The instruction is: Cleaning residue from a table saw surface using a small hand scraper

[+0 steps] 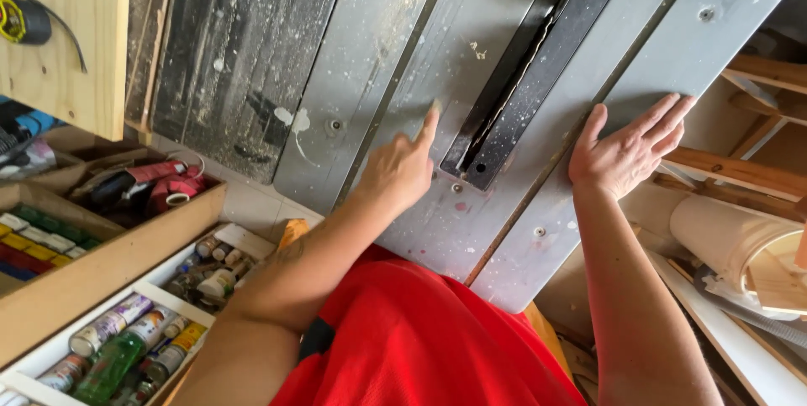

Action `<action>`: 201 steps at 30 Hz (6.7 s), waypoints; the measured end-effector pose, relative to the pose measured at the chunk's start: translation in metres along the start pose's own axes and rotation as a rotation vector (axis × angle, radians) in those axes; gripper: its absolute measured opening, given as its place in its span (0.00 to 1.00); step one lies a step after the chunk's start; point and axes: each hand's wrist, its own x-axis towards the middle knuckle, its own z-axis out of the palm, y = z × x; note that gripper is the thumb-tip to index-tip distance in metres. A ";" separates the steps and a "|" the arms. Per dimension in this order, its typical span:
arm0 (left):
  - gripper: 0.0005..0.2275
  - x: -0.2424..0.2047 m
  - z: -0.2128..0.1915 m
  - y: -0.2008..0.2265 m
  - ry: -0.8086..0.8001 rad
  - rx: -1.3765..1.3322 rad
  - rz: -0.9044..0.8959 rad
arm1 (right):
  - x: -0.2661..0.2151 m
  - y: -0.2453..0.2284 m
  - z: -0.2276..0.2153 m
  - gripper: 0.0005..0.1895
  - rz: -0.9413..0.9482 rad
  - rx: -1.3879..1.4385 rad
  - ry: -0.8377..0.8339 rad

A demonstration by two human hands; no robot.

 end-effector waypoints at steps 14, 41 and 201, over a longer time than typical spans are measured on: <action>0.37 0.025 0.032 0.001 0.015 -0.037 0.052 | 0.002 0.009 0.013 0.45 -0.055 -0.009 0.043; 0.35 -0.022 0.011 -0.036 -0.022 -0.041 -0.120 | -0.001 0.007 0.008 0.45 -0.012 -0.040 0.009; 0.35 -0.027 0.050 -0.001 -0.045 -0.082 -0.020 | 0.006 0.022 0.023 0.43 -0.023 -0.091 0.044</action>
